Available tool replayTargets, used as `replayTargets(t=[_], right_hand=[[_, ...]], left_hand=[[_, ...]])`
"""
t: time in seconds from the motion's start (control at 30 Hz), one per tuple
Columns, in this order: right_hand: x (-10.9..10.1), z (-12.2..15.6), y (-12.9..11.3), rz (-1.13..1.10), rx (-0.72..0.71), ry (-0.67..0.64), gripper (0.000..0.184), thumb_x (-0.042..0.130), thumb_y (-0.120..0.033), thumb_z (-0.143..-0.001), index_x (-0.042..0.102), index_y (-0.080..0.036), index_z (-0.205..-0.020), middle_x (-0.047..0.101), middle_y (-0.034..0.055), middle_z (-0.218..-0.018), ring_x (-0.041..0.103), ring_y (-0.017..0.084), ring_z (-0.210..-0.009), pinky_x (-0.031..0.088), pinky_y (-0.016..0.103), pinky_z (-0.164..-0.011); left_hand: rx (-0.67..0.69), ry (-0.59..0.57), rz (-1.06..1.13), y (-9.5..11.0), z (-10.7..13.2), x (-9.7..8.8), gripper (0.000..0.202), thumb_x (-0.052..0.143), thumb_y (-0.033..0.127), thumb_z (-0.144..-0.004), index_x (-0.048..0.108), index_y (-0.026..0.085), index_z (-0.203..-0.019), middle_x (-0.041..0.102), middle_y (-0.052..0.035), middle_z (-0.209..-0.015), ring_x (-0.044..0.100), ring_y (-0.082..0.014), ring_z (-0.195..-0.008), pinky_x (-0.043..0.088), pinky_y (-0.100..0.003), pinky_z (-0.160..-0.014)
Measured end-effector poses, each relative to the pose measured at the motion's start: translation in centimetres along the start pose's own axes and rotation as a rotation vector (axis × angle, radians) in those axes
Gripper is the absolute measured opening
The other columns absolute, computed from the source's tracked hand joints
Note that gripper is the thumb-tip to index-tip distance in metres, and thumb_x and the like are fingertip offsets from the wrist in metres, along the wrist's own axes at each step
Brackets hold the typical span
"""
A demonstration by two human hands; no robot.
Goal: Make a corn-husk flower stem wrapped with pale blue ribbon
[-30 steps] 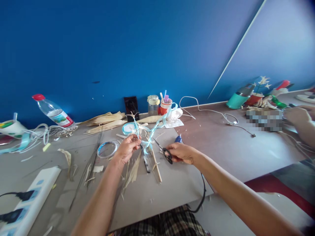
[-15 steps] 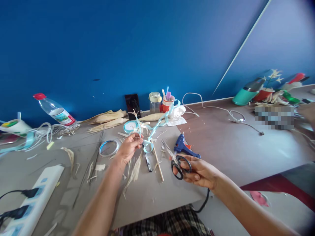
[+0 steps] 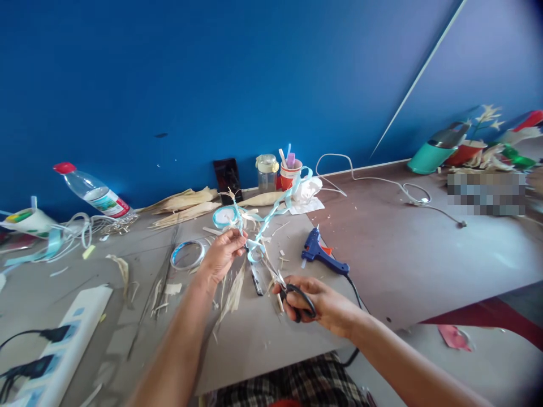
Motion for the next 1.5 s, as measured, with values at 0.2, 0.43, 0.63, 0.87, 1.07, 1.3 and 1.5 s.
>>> replayTargets(t=[0.2,0.43,0.63,0.87,1.07,1.3,1.5], right_hand=[[0.2,-0.7,-0.1,0.128,0.018,0.071,0.038,0.064,-0.04,-0.072,0.058,-0.015,-0.1,0.054,-0.0008,-0.063,0.041,0.008,-0.057,0.022,0.022,-0.051],[0.0,-1.6,0.1,0.115,0.019,0.079,0.038,0.064,-0.042,-0.072,0.059,-0.016,-0.1,0.056,-0.001,-0.063,0.036,0.006,-0.052,0.02,0.022,-0.049],[0.1,-2.3,-0.2,0.109,0.037,0.08,0.038,0.065,-0.041,-0.07,0.059,-0.016,-0.097,0.056,-0.0007,-0.062,0.041,0.008,-0.056,0.022,0.022,-0.049],[-0.4,-2.3,-0.7,0.116,0.067,0.054,0.033,0.062,-0.04,-0.072,0.059,-0.016,-0.095,0.056,-0.0003,-0.064,0.041,0.008,-0.055,0.02,0.022,-0.048],[-0.8,-2.3,-1.5,0.328,0.02,0.069,0.027,0.06,-0.036,-0.075,0.059,-0.016,-0.092,0.055,-0.0012,-0.062,0.044,0.009,-0.058,0.026,0.022,-0.051],[-1.2,-3.0,-1.8,0.79,-0.149,0.151,0.019,0.057,-0.035,-0.075,0.062,-0.017,-0.078,0.056,-0.0012,-0.064,0.042,0.01,-0.057,0.029,0.022,-0.05],[-1.1,-3.1,-2.4,0.843,-0.167,0.167,0.024,0.056,-0.037,-0.075,0.063,-0.016,-0.084,0.053,-0.0018,-0.063,0.04,0.009,-0.057,0.029,0.021,-0.05]], left_hand=[[0.003,0.012,0.059,0.0,0.0,0.0,0.018,0.077,0.02,-0.06,0.066,0.013,-0.073,0.057,-0.0001,-0.076,0.043,-0.0033,-0.054,0.038,-0.021,-0.054],[-0.005,0.048,0.084,-0.2,-0.1,-0.4,0.017,0.073,0.021,-0.063,0.069,0.011,-0.076,0.061,-0.0027,-0.078,0.042,-0.0026,-0.05,0.043,-0.026,-0.061],[-0.021,0.072,0.041,-0.2,-0.1,-0.4,0.019,0.073,0.02,-0.06,0.067,0.012,-0.076,0.059,-0.0002,-0.07,0.043,-0.0025,-0.049,0.042,-0.024,-0.061],[0.002,0.176,-0.063,-0.1,-0.1,-0.6,0.02,0.071,0.019,-0.057,0.061,0.014,-0.074,0.062,0.0003,-0.072,0.046,-0.0056,-0.053,0.039,-0.023,-0.059],[0.021,0.206,-0.181,-0.2,-0.2,-0.7,0.018,0.068,0.02,-0.056,0.061,0.014,-0.071,0.062,-0.0012,-0.071,0.049,-0.0091,-0.057,0.036,-0.024,-0.057],[-0.022,0.231,-0.159,-0.2,-0.2,-0.8,0.018,0.069,0.022,-0.053,0.062,0.014,-0.068,0.059,-0.0001,-0.065,0.049,-0.0096,-0.057,0.035,-0.024,-0.057],[-0.025,0.217,-0.169,0.0,-0.2,-0.6,0.014,0.068,0.021,-0.053,0.062,0.013,-0.062,0.057,0.0005,-0.062,0.048,-0.008,-0.053,0.032,-0.022,-0.052]])
Point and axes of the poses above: each hand's wrist, its own z-axis away from the middle knuckle, its own x-axis out of the palm, y = z × x, the point moved 3 cm from there along -z, towards the middle knuckle
